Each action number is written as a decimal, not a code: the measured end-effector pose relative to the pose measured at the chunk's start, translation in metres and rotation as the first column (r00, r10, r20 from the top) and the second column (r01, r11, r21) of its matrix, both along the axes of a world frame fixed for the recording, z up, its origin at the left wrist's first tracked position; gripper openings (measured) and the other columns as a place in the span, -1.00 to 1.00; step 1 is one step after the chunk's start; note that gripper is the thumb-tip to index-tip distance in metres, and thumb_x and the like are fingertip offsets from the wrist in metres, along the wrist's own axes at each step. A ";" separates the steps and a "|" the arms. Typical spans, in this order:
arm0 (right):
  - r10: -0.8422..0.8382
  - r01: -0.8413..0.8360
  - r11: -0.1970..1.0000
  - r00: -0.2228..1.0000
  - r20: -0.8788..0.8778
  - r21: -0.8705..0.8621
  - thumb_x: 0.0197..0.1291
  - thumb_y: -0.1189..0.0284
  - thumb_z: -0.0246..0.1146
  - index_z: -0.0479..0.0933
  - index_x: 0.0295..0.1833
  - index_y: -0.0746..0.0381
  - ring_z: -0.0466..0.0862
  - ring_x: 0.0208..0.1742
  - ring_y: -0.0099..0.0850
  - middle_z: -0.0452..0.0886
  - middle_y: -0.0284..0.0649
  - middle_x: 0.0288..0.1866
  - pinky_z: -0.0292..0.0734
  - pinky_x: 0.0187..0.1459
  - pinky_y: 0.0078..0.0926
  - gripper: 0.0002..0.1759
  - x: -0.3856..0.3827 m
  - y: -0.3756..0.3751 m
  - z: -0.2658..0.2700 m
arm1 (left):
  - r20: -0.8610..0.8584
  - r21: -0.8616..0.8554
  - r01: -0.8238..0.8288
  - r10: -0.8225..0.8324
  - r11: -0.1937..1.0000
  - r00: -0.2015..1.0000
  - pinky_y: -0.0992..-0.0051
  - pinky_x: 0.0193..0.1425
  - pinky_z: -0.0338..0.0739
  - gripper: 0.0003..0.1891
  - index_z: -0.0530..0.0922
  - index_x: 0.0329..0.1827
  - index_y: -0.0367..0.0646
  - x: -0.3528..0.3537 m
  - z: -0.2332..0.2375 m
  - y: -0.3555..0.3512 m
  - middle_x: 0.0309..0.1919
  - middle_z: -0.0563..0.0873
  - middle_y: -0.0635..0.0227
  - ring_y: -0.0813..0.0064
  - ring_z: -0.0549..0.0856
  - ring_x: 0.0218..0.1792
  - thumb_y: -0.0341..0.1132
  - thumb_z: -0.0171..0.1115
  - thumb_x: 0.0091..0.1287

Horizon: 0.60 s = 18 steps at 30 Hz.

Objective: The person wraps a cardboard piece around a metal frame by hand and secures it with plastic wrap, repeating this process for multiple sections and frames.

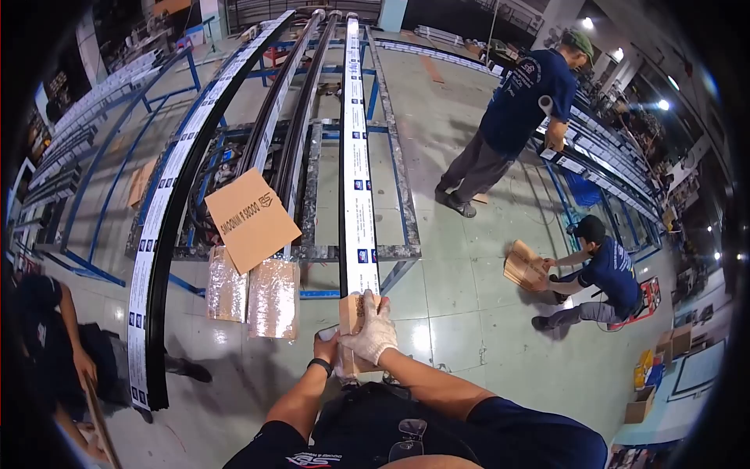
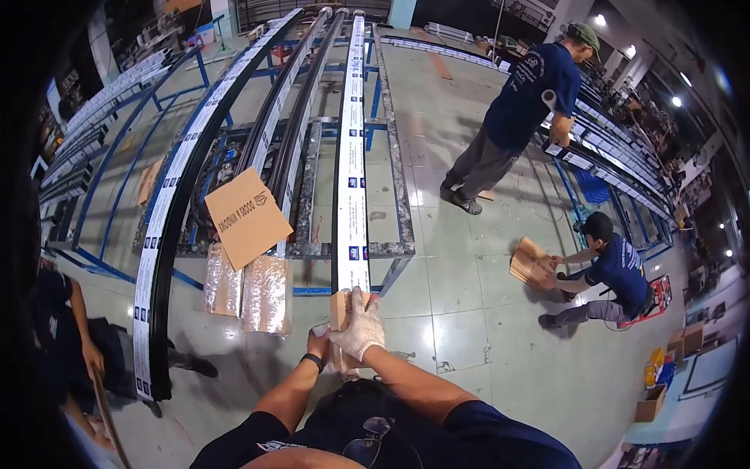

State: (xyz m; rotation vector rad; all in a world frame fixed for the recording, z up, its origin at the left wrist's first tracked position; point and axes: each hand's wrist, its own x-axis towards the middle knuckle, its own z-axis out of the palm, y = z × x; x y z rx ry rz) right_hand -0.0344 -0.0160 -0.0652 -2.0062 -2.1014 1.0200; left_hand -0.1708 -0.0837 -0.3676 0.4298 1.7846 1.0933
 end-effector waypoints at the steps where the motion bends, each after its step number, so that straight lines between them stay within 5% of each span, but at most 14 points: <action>1: -0.004 0.002 1.000 0.998 -0.065 -0.026 -0.23 -0.01 0.60 -0.13 0.71 0.18 0.16 0.61 0.32 -0.06 0.49 0.62 0.32 0.52 -0.06 0.47 0.004 0.001 0.002 | -0.009 0.005 0.001 -0.001 1.000 1.000 0.25 0.34 0.55 -0.09 0.44 0.39 -0.30 -0.003 0.004 0.002 0.21 0.69 -0.06 0.05 0.69 0.22 0.06 0.60 0.07; 3: 0.007 -0.002 0.999 0.992 -0.127 0.040 -0.25 0.02 0.62 -0.12 0.71 0.22 0.18 0.61 0.28 -0.02 0.47 0.61 0.32 0.52 -0.09 0.48 0.017 0.003 -0.013 | 0.041 0.083 -0.029 0.026 0.996 0.999 0.23 0.31 0.56 -0.15 0.46 0.34 -0.29 -0.007 0.009 0.001 0.17 0.71 -0.03 0.06 0.71 0.16 0.02 0.63 0.08; 7: 0.098 -0.034 0.987 0.904 -0.417 0.158 -0.33 0.17 0.69 -0.11 0.69 0.31 0.23 0.61 0.12 0.09 0.38 0.58 0.34 0.52 -0.16 0.52 0.066 0.019 -0.058 | -0.042 0.021 0.002 -0.001 1.000 0.999 0.27 0.12 0.63 -0.36 0.43 0.26 -0.26 0.005 0.108 0.006 0.04 0.71 0.13 0.28 0.71 0.02 -0.22 0.58 0.22; 9: 0.133 -0.062 0.986 0.847 -0.514 0.153 -0.28 0.20 0.69 -0.20 0.67 0.44 0.30 0.57 0.00 0.19 0.29 0.56 0.34 0.52 -0.15 0.53 0.091 0.027 -0.066 | 0.176 0.222 -0.039 -0.001 0.974 0.984 0.33 0.16 0.62 -0.23 0.42 0.26 -0.31 0.006 0.121 0.004 0.02 0.74 0.10 0.30 0.73 0.03 -0.11 0.66 0.12; 11: -0.149 -0.076 0.971 0.540 -0.828 -0.225 -0.21 0.31 0.67 -0.25 0.69 0.39 0.32 0.56 -0.16 0.23 0.18 0.57 0.32 0.53 -0.23 0.50 0.110 0.030 -0.053 | 0.149 0.197 -0.013 -0.017 0.980 0.989 0.38 0.12 0.63 -0.28 0.39 0.23 -0.30 0.008 0.137 0.008 0.00 0.72 0.16 0.40 0.72 -0.01 -0.18 0.65 0.15; 13: -0.183 -0.117 0.953 0.512 -0.839 -0.279 -0.14 0.44 0.63 -0.34 0.70 0.35 0.35 0.53 -0.27 0.21 0.05 0.61 0.38 0.47 -0.31 0.49 0.125 0.038 -0.058 | -0.059 0.246 0.104 -0.092 0.964 0.994 0.39 0.13 0.63 -0.30 0.39 0.23 -0.30 0.014 0.155 0.013 0.03 0.71 0.16 0.41 0.72 -0.01 -0.23 0.65 0.15; 15: -0.224 -0.141 0.940 0.428 -0.875 -0.310 -0.15 0.50 0.60 -0.39 0.71 0.32 0.36 0.53 -0.28 0.20 0.00 0.63 0.39 0.45 -0.34 0.50 0.136 0.043 -0.082 | 0.037 0.242 0.068 -0.080 0.968 0.996 0.40 0.14 0.64 -0.30 0.40 0.21 -0.30 0.021 0.171 0.016 0.04 0.70 0.15 0.41 0.71 0.01 -0.24 0.66 0.14; 18: -0.284 -0.187 0.911 0.357 -0.890 -0.366 -0.11 0.49 0.57 -0.39 0.73 0.20 0.34 0.53 -0.31 0.21 -0.04 0.64 0.35 0.46 -0.36 0.47 0.145 0.052 -0.099 | -0.046 0.265 0.148 -0.140 0.953 0.989 0.39 0.15 0.65 -0.30 0.41 0.21 -0.28 0.024 0.183 0.020 0.05 0.71 0.17 0.39 0.71 0.04 -0.26 0.66 0.12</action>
